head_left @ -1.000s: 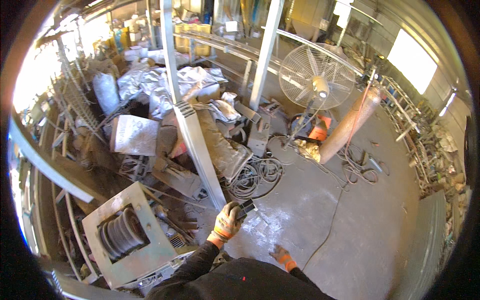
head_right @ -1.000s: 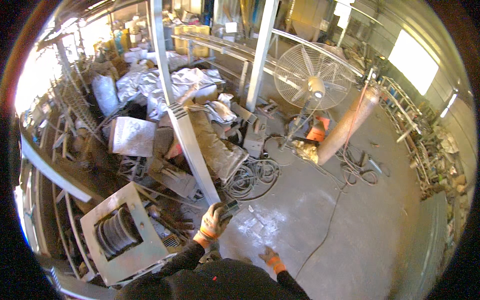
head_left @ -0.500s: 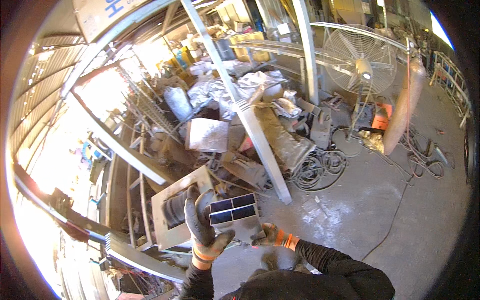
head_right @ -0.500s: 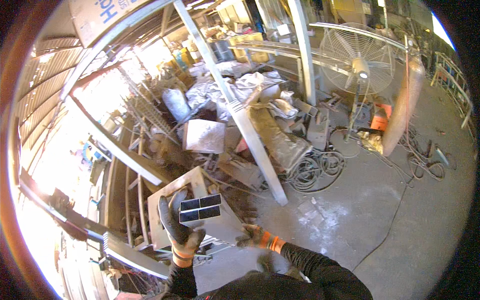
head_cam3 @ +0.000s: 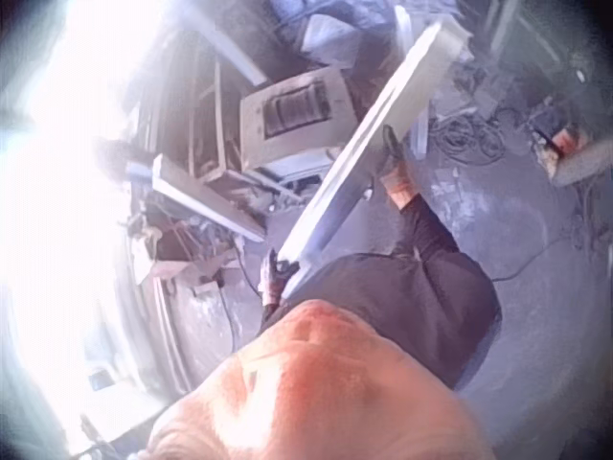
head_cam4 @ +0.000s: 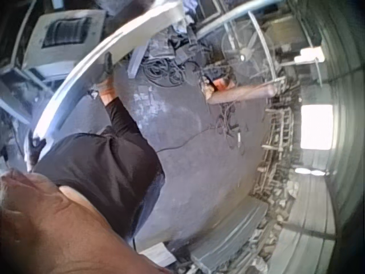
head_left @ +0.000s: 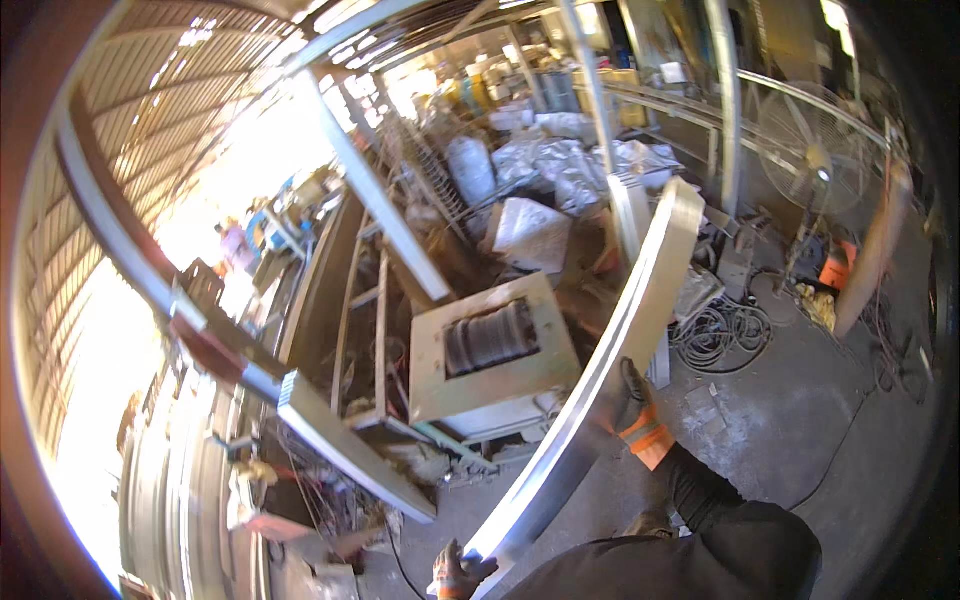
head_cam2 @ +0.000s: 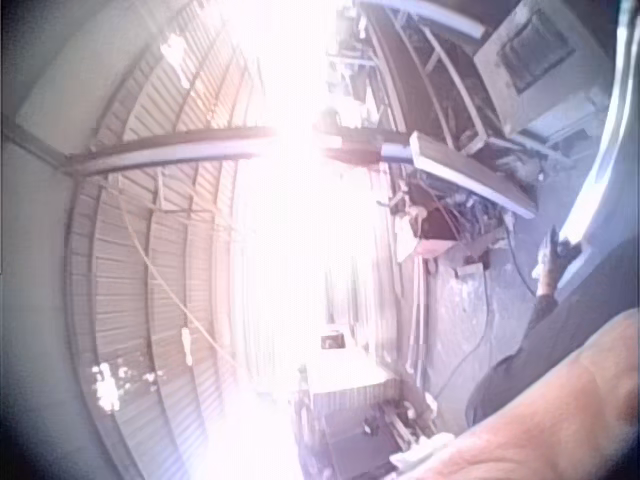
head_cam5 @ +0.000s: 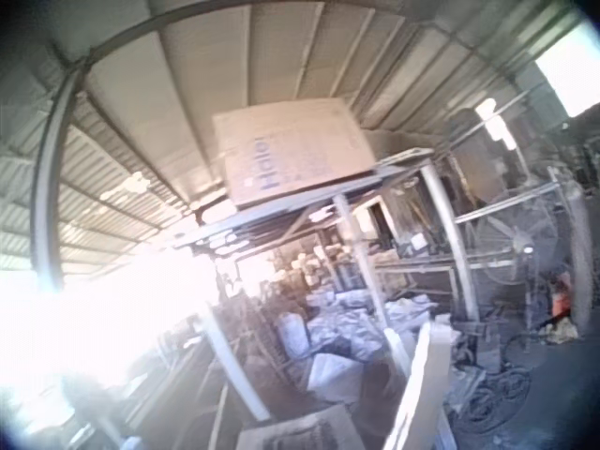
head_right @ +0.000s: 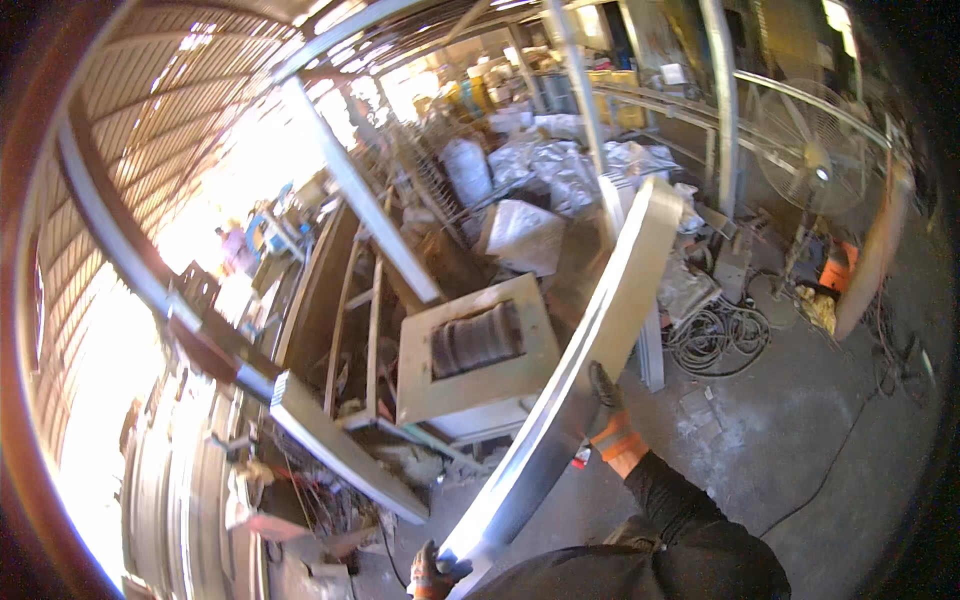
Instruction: The person repeatedly feeds long metal profiles through a grinding machine to smooth their edges. They handle each profile with both hands, pass it through the machine, and then place it aside. The process is repeated for several profiles.
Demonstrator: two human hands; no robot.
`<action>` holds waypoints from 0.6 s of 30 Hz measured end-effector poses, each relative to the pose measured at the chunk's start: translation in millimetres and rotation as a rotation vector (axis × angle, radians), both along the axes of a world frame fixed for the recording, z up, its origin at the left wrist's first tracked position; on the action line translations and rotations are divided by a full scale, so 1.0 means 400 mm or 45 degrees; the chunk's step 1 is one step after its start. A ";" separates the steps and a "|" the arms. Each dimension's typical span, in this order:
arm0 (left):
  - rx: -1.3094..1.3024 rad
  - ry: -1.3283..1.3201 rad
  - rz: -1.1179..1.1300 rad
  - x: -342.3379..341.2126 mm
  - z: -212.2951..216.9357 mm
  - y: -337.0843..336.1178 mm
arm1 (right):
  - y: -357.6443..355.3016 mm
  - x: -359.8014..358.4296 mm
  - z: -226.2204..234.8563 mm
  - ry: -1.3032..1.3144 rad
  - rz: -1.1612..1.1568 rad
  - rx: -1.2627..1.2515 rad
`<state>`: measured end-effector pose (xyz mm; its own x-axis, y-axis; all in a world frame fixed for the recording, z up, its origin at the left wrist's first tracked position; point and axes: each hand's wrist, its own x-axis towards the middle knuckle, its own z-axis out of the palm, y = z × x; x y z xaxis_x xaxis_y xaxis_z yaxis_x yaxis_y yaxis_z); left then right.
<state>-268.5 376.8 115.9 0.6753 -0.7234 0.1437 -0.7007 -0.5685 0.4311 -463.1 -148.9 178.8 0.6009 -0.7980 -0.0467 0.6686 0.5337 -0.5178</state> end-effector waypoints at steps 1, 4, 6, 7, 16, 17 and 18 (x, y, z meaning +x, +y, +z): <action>0.005 0.160 0.092 -0.009 0.003 0.120 | 0.080 0.055 0.009 0.108 -0.022 0.030; -0.204 0.247 0.212 -0.007 -0.013 0.356 | 0.248 0.176 0.022 0.235 0.008 -0.018; 0.043 0.297 0.190 -0.020 -0.026 0.463 | 0.282 0.215 -0.004 0.247 0.111 0.086; -0.461 1.098 0.400 -0.057 -0.046 0.489 | 0.283 0.255 -0.029 0.199 0.120 0.125; 0.288 1.135 0.480 -0.051 -0.193 0.524 | 0.276 0.621 -0.278 0.757 0.029 0.021; 0.313 1.154 0.495 -0.027 -0.188 0.517 | 0.262 0.677 -0.284 0.754 0.017 0.114; 0.338 1.161 0.519 -0.005 -0.181 0.503 | 0.245 0.715 -0.289 0.710 0.044 0.127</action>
<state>-270.4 577.9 43.5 0.6482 -0.3492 -0.6767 0.0967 -0.8437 0.5280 -177.3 -51.0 63.2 0.4891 -0.7540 -0.4385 0.2894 0.6145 -0.7339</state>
